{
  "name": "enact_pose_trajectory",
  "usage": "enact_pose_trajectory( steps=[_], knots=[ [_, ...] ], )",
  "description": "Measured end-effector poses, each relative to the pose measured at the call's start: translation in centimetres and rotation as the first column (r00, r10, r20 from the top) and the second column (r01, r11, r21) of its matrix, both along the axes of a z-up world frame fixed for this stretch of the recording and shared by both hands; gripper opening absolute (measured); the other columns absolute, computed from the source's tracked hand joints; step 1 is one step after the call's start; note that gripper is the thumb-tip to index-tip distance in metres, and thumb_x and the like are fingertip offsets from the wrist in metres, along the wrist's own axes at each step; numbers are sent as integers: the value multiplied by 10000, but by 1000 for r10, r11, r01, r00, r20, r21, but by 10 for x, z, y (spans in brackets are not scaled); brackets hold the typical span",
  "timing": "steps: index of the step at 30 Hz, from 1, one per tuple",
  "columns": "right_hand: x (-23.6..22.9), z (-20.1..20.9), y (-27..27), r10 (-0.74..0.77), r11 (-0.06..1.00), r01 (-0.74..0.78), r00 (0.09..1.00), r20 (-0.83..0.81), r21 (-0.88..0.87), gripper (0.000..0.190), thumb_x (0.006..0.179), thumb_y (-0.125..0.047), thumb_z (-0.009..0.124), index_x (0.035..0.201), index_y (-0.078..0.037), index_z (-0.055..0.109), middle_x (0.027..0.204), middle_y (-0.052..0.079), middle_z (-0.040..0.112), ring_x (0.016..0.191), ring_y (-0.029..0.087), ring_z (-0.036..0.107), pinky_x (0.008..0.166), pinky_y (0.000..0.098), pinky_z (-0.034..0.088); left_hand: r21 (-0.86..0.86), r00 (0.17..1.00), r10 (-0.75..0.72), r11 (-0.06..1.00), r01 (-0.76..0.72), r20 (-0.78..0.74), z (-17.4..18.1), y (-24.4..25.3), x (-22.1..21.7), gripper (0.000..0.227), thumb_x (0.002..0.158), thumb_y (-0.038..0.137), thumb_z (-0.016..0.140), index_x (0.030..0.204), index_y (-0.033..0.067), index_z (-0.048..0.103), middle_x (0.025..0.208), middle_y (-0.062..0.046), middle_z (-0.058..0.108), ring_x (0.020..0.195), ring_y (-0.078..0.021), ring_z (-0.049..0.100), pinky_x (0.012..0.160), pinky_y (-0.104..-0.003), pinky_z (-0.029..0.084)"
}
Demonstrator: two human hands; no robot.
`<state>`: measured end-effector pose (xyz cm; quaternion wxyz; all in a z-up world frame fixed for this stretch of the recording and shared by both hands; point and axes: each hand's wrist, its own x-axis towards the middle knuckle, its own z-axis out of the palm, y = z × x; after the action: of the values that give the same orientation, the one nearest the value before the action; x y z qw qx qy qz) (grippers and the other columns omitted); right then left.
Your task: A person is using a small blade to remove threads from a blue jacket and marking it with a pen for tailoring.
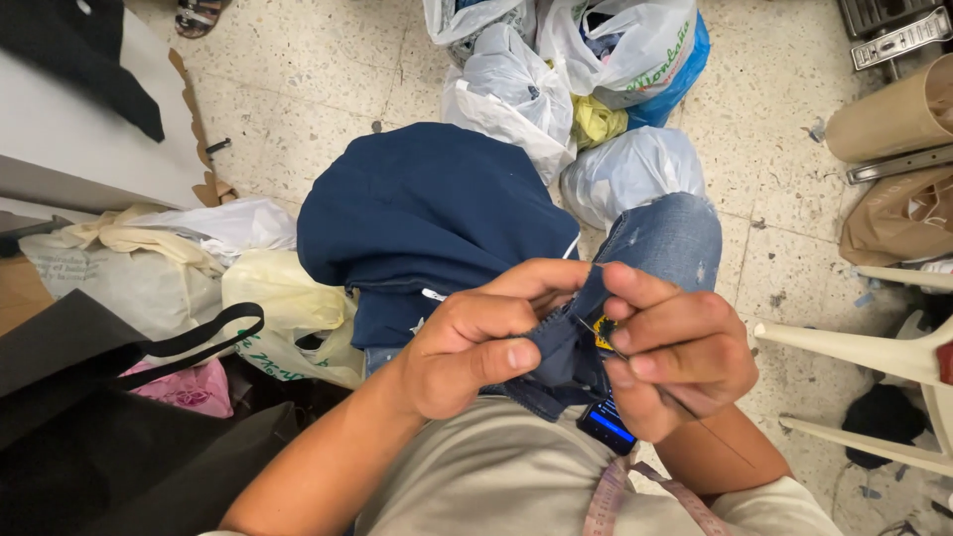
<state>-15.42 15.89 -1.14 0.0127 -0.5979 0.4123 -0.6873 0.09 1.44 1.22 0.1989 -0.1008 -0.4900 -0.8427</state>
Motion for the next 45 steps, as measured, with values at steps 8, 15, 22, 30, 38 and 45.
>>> enact_pose_trajectory(
  steps=[8, 15, 22, 30, 38, 45],
  knots=[
    [9, -4, -10, -48, 987, 64, 993, 104, -151, 97, 920, 8, 696, 957, -56, 632, 948, 145, 665, 1268, 375, 656, 1089, 343, 622, 172, 992, -122, 977, 127, -40, -4, 0, -7, 347, 1040, 269, 579, 778, 51, 511, 1611, -262, 346, 1459, -396, 478, 1332, -549, 322],
    [1, -1, -5, -121, 987, 120, 993, -6, -106, 165, 893, 23, 727, 995, -87, 659, 965, 120, 692, 1231, 330, 681, 1046, 286, 633, -32, 986, -133, 991, 131, -99, -5, -12, -5, 326, 1103, 204, 530, 862, -16, 539, 1628, -209, 336, 1680, -489, 150, 1440, -644, 165],
    [8, 3, -3, 48, 994, -32, 987, 150, -107, 88, 959, -18, 662, 993, -84, 614, 900, 142, 634, 1419, 462, 501, 1162, 306, 553, -97, 953, -285, 956, 276, -99, 10, -21, -6, 416, 1021, 279, 523, 725, -3, 445, 1640, -392, 59, 1611, -419, 43, 1351, -536, 81],
    [2, -8, -8, -15, 988, 24, 998, 59, -154, 129, 905, 13, 706, 967, -77, 637, 912, 175, 680, 1399, 473, 506, 1175, 314, 537, -20, 949, -283, 959, 283, -136, -3, -16, -6, 402, 1000, 241, 554, 693, 32, 401, 1665, -338, 64, 1591, -501, 191, 1357, -560, 120],
    [-8, -8, -7, 5, 992, -5, 1000, 0, -124, 109, 896, -23, 715, 928, -114, 665, 903, 102, 708, 1327, 311, 619, 1120, 263, 575, 7, 918, -344, 936, 353, -196, 1, -23, -11, 423, 988, 245, 571, 675, 13, 408, 1652, -348, 66, 1587, -512, 173, 1363, -629, 123],
    [-16, -24, -14, -87, 972, 140, 960, 265, -190, 163, 1152, -265, 411, 1242, -202, 531, 731, 95, 597, 923, 447, 670, 902, 467, 581, -379, 968, -214, 913, 151, -130, 5, -53, -14, 410, 1004, 248, 568, 685, 21, 446, 1615, -282, 316, 1605, -455, 257, 1391, -632, 129]
  ],
)
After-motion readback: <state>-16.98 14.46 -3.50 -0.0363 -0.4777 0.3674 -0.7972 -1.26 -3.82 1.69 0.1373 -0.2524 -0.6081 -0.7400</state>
